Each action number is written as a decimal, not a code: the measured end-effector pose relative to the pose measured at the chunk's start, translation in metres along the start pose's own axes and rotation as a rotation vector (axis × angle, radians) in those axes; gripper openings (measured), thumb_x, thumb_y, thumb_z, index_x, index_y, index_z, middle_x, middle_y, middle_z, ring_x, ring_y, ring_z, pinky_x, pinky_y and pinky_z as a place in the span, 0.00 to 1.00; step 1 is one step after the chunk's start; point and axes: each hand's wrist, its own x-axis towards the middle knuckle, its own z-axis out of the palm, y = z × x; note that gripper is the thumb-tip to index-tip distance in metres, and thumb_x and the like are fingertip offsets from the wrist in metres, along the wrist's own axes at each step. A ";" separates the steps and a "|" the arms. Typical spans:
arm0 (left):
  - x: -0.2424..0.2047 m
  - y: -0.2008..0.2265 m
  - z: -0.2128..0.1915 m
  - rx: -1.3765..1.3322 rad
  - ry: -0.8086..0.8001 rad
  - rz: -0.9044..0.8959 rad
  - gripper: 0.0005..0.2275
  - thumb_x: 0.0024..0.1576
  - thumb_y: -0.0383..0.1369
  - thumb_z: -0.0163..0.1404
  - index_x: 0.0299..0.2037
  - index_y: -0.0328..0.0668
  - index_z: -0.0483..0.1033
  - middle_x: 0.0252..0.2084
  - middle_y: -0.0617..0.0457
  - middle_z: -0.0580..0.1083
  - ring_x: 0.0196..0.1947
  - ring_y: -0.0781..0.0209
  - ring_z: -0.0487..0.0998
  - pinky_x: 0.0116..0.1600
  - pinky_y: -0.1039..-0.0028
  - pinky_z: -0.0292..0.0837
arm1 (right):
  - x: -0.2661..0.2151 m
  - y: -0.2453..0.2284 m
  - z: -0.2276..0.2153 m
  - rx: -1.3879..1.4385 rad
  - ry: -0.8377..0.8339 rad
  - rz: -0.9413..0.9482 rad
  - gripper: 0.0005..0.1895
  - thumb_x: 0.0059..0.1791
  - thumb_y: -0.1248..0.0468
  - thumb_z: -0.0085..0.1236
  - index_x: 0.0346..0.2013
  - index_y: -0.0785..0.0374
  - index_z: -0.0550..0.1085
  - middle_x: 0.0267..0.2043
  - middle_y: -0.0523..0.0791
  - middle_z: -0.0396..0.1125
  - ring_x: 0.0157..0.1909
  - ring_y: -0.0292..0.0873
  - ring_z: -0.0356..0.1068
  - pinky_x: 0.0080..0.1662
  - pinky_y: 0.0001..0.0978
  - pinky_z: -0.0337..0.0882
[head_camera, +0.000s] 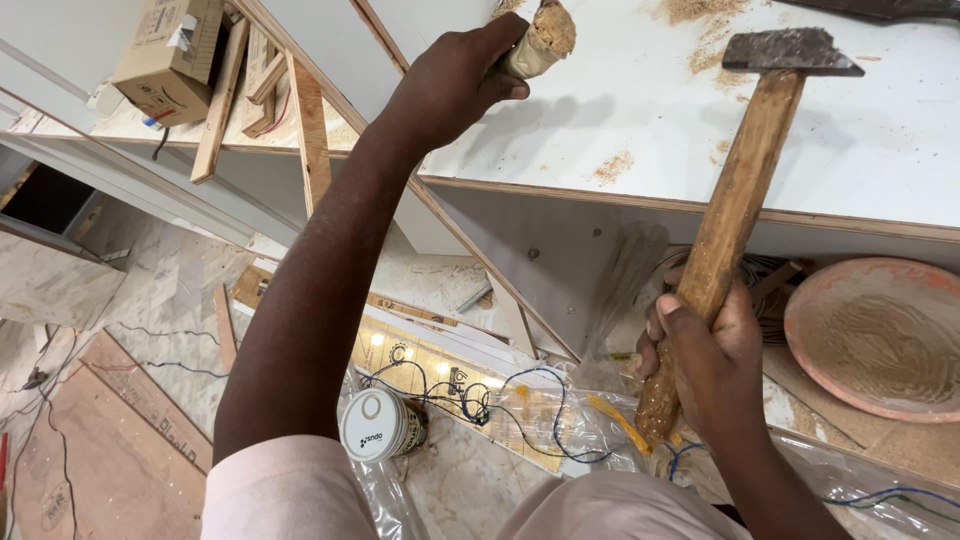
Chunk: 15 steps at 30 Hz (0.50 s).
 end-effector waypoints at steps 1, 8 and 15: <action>-0.001 -0.001 0.001 0.011 -0.002 -0.005 0.16 0.62 0.35 0.59 0.55 0.42 0.69 0.40 0.47 0.81 0.40 0.52 0.84 0.40 0.58 0.75 | 0.000 0.001 0.000 0.001 -0.010 -0.006 0.14 0.54 0.69 0.47 0.54 0.66 0.62 0.32 0.48 0.62 0.28 0.38 0.64 0.25 0.33 0.70; 0.000 -0.003 0.003 0.026 -0.009 -0.005 0.17 0.62 0.34 0.59 0.56 0.41 0.69 0.39 0.46 0.81 0.41 0.52 0.85 0.39 0.58 0.75 | 0.000 0.004 -0.003 -0.007 0.003 0.039 0.14 0.53 0.68 0.48 0.54 0.67 0.63 0.34 0.48 0.63 0.31 0.38 0.65 0.26 0.32 0.70; -0.002 -0.007 -0.001 -0.038 -0.017 0.026 0.15 0.62 0.33 0.59 0.54 0.41 0.70 0.38 0.46 0.81 0.39 0.54 0.85 0.39 0.59 0.75 | 0.002 -0.006 0.004 -0.036 -0.059 0.034 0.15 0.54 0.67 0.48 0.54 0.68 0.62 0.32 0.49 0.62 0.27 0.39 0.64 0.26 0.33 0.70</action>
